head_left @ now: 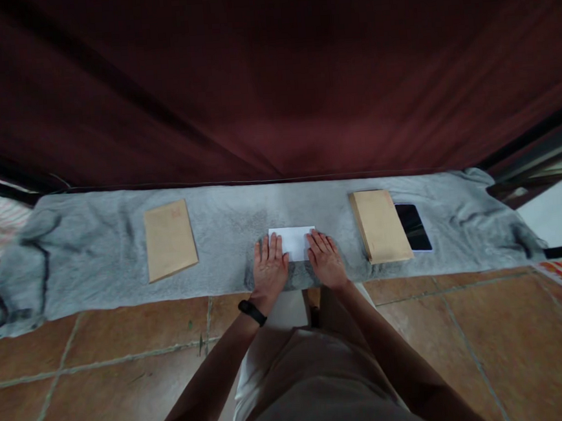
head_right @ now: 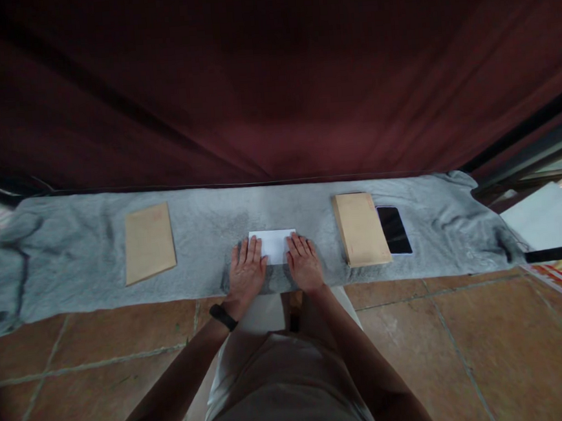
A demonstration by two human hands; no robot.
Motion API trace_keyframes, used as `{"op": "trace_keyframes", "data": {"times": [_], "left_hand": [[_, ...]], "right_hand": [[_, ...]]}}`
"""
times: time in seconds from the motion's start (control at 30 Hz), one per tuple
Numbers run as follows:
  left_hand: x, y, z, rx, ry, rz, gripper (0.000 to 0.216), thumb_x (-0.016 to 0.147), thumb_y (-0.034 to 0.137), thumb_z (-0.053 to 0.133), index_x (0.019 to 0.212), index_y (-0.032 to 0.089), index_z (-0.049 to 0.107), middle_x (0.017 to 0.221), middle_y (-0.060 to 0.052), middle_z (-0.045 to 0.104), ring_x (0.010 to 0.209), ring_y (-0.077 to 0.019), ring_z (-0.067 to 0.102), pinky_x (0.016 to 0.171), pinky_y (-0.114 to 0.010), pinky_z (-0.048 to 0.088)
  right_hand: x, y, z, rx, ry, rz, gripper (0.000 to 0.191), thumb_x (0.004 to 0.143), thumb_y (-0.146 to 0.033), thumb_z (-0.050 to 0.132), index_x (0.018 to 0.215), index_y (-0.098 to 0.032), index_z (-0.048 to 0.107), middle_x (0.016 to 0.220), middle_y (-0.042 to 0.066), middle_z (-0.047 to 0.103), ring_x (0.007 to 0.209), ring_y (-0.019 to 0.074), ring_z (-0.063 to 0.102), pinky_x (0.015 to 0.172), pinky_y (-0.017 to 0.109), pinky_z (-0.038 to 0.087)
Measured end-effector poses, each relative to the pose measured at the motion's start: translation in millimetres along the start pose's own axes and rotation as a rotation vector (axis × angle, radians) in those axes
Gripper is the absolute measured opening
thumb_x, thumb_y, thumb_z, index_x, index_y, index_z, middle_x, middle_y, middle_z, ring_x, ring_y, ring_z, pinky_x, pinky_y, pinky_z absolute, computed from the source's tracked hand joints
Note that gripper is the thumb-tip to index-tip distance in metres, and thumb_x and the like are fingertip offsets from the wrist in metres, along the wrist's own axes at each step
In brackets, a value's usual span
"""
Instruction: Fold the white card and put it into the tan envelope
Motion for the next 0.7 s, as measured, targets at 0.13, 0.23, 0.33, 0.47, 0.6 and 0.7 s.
{"op": "trace_keyframes", "data": {"times": [0.13, 0.23, 0.33, 0.47, 0.6, 0.7], "left_hand": [[3, 8, 0, -0.008, 0.002, 0.036, 0.058, 0.104, 0.030, 0.030, 0.157, 0.006, 0.034, 0.165, -0.017, 0.032, 0.156, -0.0279, 0.022, 0.128, -0.052, 0.017], [8, 28, 3, -0.044, -0.016, 0.171, 0.056, 0.104, 0.025, 0.029, 0.156, 0.006, 0.035, 0.165, -0.015, 0.033, 0.157, -0.0247, 0.022, 0.129, -0.047, 0.019], [13, 45, 9, -0.086, -0.054, 0.278, 0.055, 0.103, 0.023, 0.029, 0.155, 0.007, 0.038, 0.164, -0.014, 0.038, 0.155, -0.0231, 0.026, 0.128, -0.046, 0.022], [19, 45, 14, -0.086, -0.063, 0.277, 0.055, 0.104, 0.026, 0.029, 0.154, 0.008, 0.040, 0.163, -0.013, 0.039, 0.154, -0.0237, 0.028, 0.128, -0.046, 0.025], [25, 32, 15, -0.051, -0.048, 0.233, 0.057, 0.105, 0.032, 0.029, 0.155, 0.007, 0.039, 0.164, -0.013, 0.037, 0.155, -0.0242, 0.026, 0.128, -0.045, 0.023], [28, 22, 14, -0.030, -0.038, 0.212, 0.058, 0.105, 0.035, 0.029, 0.156, 0.009, 0.037, 0.165, -0.013, 0.035, 0.156, -0.0237, 0.025, 0.128, -0.046, 0.023]], "right_hand": [[0, 0, 1, -0.009, 0.006, 0.004, 0.050, 0.106, -0.028, 0.035, 0.153, -0.015, 0.045, 0.162, 0.010, 0.041, 0.147, 0.0256, 0.040, 0.123, 0.047, 0.027], [0, -1, 1, -0.026, 0.011, -0.001, 0.050, 0.107, -0.028, 0.035, 0.153, -0.014, 0.046, 0.162, 0.011, 0.041, 0.148, 0.0263, 0.039, 0.123, 0.047, 0.026], [-1, -1, 2, -0.042, 0.016, -0.010, 0.049, 0.107, -0.028, 0.035, 0.152, -0.014, 0.047, 0.162, 0.010, 0.041, 0.148, 0.0263, 0.039, 0.124, 0.047, 0.026], [-1, -1, 3, -0.051, 0.017, -0.004, 0.048, 0.107, -0.027, 0.036, 0.152, -0.015, 0.048, 0.161, 0.010, 0.041, 0.148, 0.0256, 0.039, 0.124, 0.047, 0.026], [-1, 1, 6, -0.058, 0.017, 0.005, 0.049, 0.106, -0.028, 0.037, 0.153, -0.015, 0.047, 0.161, 0.010, 0.042, 0.148, 0.0257, 0.039, 0.124, 0.047, 0.026], [-1, 0, 6, -0.062, 0.015, 0.000, 0.050, 0.105, -0.027, 0.038, 0.154, -0.017, 0.044, 0.161, 0.010, 0.042, 0.149, 0.0255, 0.038, 0.124, 0.047, 0.026]]}}
Point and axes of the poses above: each hand's wrist, its own x-axis towards the middle knuckle, its own z-axis out of the palm, y = z × x, the point moved 5 cm from there along x, towards the middle knuckle
